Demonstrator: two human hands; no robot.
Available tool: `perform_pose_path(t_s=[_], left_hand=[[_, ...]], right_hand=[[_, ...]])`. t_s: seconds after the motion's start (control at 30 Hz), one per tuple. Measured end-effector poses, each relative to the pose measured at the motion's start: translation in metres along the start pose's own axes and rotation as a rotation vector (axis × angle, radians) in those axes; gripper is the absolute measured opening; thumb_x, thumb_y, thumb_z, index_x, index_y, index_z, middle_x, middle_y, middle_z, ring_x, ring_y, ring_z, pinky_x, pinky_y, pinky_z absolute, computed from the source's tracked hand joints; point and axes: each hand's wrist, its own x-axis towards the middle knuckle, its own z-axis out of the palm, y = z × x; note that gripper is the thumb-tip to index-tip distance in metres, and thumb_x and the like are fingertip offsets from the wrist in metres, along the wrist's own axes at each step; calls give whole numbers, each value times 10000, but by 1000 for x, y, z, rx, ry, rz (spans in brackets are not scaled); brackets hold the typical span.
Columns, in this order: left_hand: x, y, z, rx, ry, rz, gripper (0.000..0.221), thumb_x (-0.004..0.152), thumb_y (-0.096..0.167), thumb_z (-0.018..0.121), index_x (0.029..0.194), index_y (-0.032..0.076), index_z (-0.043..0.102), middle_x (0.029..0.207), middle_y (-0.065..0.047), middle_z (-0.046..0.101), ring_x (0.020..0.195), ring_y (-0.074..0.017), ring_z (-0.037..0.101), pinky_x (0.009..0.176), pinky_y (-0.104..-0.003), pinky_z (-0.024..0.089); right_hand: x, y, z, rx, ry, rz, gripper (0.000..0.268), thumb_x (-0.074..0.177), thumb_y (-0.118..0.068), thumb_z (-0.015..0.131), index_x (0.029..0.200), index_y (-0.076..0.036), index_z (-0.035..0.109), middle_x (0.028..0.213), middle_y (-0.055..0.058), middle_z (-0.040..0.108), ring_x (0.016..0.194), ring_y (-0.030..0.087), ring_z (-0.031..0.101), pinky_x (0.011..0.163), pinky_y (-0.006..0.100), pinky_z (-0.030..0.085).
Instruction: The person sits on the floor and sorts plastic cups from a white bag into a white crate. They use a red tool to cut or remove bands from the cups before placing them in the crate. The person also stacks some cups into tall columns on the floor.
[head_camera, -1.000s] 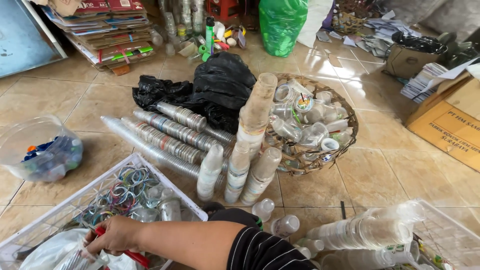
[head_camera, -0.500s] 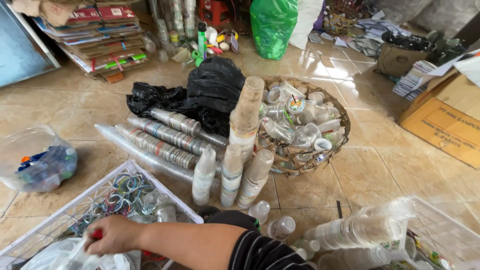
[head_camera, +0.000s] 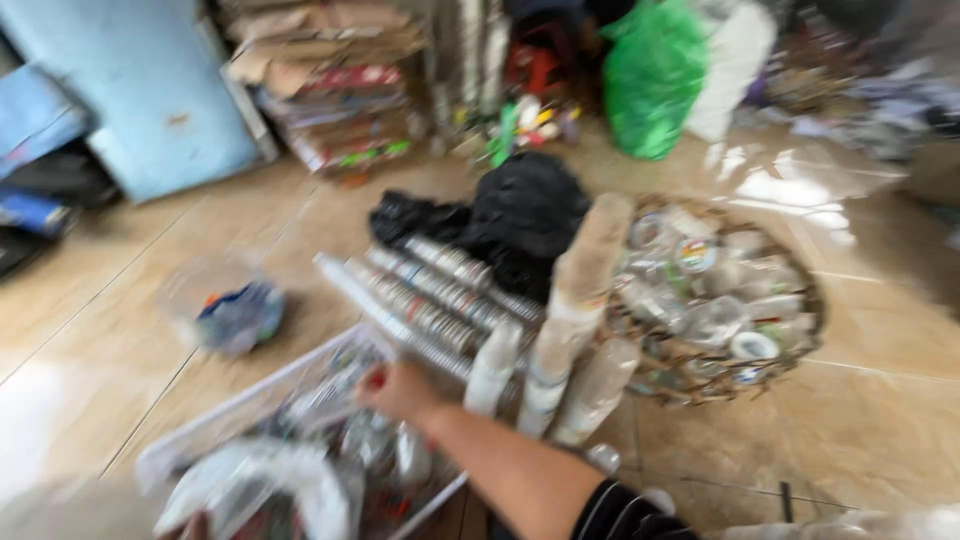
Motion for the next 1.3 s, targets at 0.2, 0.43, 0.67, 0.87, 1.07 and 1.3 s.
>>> perform_pose_path(t_s=[0.2, 0.43, 0.67, 0.87, 1.07, 1.3], left_hand=[[-137, 219, 48, 651, 218, -258, 634, 937, 472, 667, 1336, -15, 591, 1254, -286, 644, 1107, -425, 660, 940, -506, 530], [-123, 167, 59, 833, 142, -253, 566, 852, 456, 725, 1307, 133, 630, 1263, -237, 629, 1065, -435, 685, 909, -505, 570], [-87, 87, 55, 906, 98, -247, 559, 787, 404, 832, 1263, 144, 697, 1156, -224, 709, 966, -358, 766, 868, -424, 630], [-81, 91, 68, 1073, 341, -194, 634, 682, 634, 807, 1185, 253, 755, 1155, -112, 730, 988, -292, 729, 887, -389, 578], [-123, 263, 102, 45, 98, -229, 505, 976, 185, 667, 1340, -147, 557, 1245, -311, 676, 1090, -366, 690, 837, -459, 573], [-119, 239, 115, -834, -613, -283, 808, 1000, 555, 511, 1544, -2, 292, 1510, -396, 418, 1331, -542, 512, 986, -654, 492]], right_hand=[[-9, -18, -12, 270, 222, -85, 177, 874, -189, 727, 1007, -76, 755, 941, 49, 757, 751, 152, 645, 680, 314, 534], [7, -39, -112, 541, 609, -258, 260, 893, -125, 723, 1152, -108, 728, 880, -1, 644, 612, 73, 461, 480, 223, 403], [-15, -99, -210, 484, 901, -284, 411, 929, -104, 725, 1326, -198, 673, 851, -44, 596, 545, 33, 407, 456, 197, 346], [-21, -100, -240, 568, 931, -490, 362, 934, -85, 713, 1290, -117, 653, 803, -30, 583, 483, 40, 378, 399, 205, 308], [-35, -76, -146, 585, 456, -187, 303, 842, -149, 775, 1142, -195, 793, 682, -13, 648, 417, 34, 318, 357, 213, 249], [-47, -22, 9, 341, -462, -25, 318, 906, -155, 730, 1222, -123, 734, 851, 99, 720, 439, 53, 402, 381, 189, 332]])
